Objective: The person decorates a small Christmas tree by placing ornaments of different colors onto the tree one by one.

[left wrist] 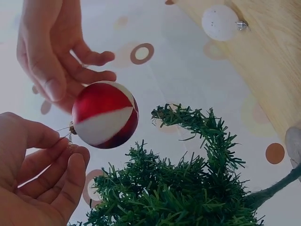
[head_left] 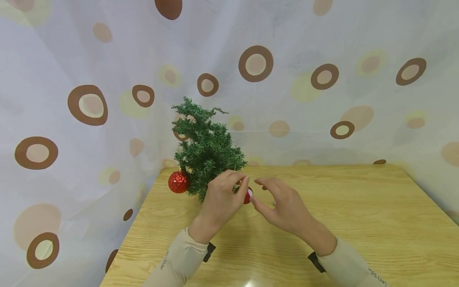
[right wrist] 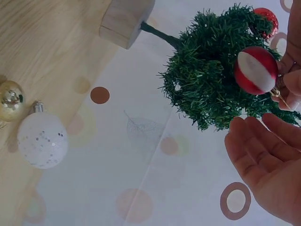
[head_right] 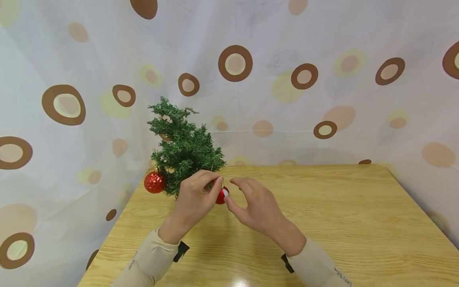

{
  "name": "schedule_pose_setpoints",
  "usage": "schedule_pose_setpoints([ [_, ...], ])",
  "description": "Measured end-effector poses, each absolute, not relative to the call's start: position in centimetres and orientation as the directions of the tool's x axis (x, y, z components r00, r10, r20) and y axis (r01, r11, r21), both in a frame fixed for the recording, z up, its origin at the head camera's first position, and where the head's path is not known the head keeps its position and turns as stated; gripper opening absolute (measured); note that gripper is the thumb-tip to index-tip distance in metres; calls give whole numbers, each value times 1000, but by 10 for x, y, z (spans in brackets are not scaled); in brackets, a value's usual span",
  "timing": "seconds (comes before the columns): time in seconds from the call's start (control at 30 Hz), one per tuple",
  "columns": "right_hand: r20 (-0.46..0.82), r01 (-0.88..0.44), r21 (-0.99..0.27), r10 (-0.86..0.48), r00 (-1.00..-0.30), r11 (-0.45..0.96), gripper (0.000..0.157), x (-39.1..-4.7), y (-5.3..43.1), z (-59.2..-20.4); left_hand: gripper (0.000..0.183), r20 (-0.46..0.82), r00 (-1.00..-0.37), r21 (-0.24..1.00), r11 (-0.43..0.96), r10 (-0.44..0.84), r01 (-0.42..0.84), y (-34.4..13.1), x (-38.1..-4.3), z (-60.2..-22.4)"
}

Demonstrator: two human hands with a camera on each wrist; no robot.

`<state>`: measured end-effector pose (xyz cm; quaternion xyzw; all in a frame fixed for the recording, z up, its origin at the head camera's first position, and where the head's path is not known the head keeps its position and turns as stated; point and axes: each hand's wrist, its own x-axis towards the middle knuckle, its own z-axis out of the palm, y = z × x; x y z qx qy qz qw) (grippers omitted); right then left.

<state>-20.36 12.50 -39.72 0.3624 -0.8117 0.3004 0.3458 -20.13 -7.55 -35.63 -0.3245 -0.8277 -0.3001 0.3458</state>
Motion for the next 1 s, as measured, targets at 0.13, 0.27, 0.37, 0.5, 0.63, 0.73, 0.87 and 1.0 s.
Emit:
schedule_pose_setpoints([
  [0.13,806,-815,-232,-365,-467,531,30,-206,123,-391,10,763,-553,271,611,335,744,-76,-201,-357],
  [0.27,803,-828,-300,-343,-487,474,27,-208,120,-387,11,758,-556,283,594,342,753,-76,-201,-358],
  [0.37,800,-832,-336,-332,-499,440,26,-210,118,-385,11,759,-550,278,591,348,758,-75,-200,-359],
  [0.5,810,-839,-328,-327,-486,435,21,-213,115,-385,11,763,-546,267,601,345,753,-74,-200,-359],
  [0.63,816,-841,-318,-325,-478,438,13,-216,114,-386,11,759,-557,279,604,338,747,-75,-201,-361],
  [0.73,818,-840,-309,-325,-474,446,10,-219,114,-385,11,752,-567,289,605,337,742,-76,-201,-361],
  [0.87,814,-822,-308,-313,-488,480,10,-223,113,-383,10,752,-577,299,615,320,730,-77,-203,-361],
  [1.0,800,-798,-316,-307,-515,513,8,-229,111,-380,10,762,-582,301,640,284,707,-78,-206,-361],
])
